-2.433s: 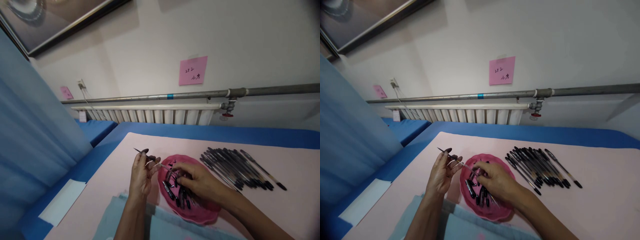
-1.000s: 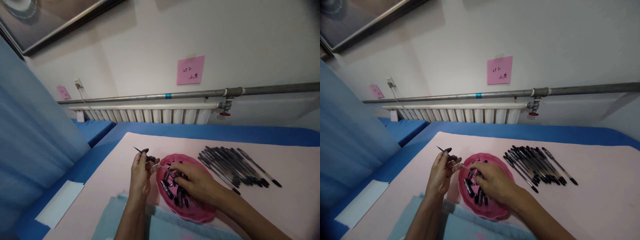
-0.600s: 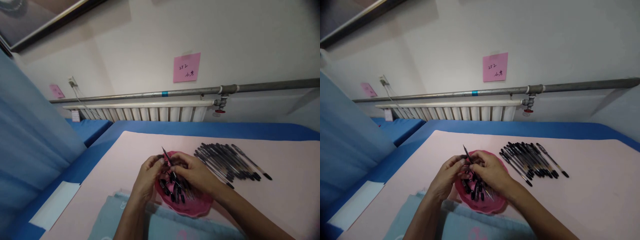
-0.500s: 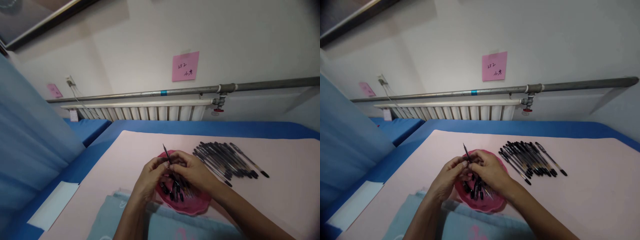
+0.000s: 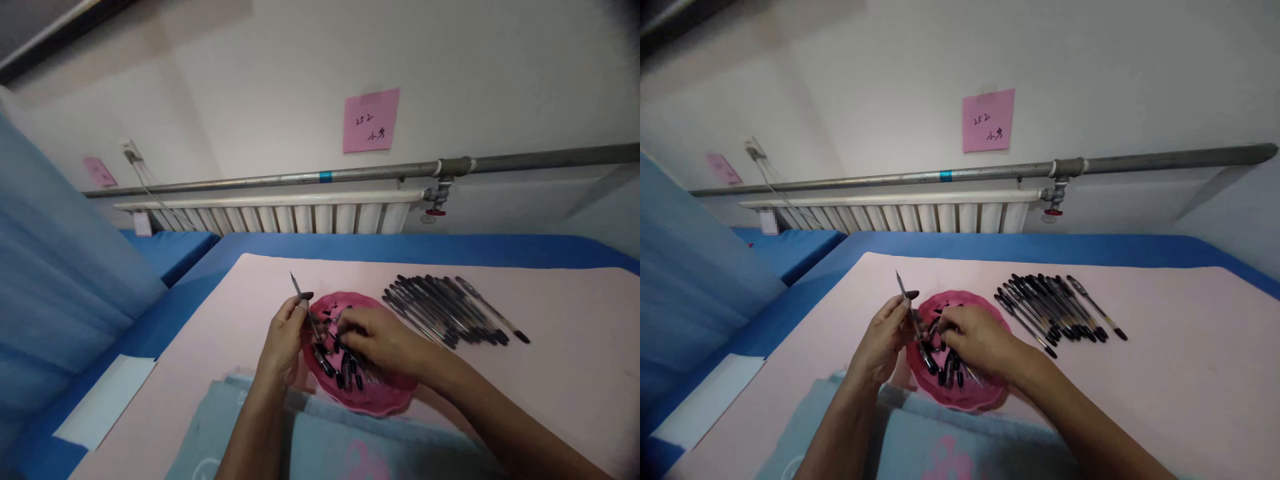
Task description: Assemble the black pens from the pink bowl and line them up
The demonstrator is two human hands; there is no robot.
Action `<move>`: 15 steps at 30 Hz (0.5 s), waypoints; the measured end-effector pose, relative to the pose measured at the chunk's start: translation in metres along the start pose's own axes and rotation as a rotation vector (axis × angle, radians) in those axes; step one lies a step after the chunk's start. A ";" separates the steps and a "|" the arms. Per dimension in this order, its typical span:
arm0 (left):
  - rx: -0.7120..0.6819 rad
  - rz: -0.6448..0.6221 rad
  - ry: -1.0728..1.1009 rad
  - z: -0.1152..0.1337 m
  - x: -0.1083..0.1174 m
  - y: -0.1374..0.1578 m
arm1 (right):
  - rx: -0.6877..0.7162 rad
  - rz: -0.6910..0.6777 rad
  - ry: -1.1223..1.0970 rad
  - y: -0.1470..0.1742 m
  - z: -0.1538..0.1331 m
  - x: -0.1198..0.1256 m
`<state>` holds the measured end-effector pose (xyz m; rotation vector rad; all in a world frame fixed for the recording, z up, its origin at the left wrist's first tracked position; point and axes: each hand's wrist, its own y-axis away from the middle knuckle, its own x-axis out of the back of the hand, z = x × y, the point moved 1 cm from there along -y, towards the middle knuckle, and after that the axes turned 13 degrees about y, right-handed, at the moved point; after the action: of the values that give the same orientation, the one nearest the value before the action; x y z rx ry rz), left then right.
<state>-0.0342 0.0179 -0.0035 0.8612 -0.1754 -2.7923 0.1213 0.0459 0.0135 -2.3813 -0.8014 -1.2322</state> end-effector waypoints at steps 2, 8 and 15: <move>-0.010 0.010 -0.005 -0.001 0.001 0.000 | 0.073 -0.122 0.158 0.001 0.000 -0.005; -0.007 0.032 0.003 -0.002 0.002 -0.001 | -0.017 -0.257 0.426 0.015 0.013 -0.019; -0.005 0.053 0.011 -0.001 0.001 -0.002 | -0.128 0.056 0.084 0.003 0.045 -0.071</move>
<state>-0.0347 0.0189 -0.0056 0.8575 -0.1861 -2.7371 0.1183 0.0447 -0.0701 -2.4150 -0.6434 -1.3886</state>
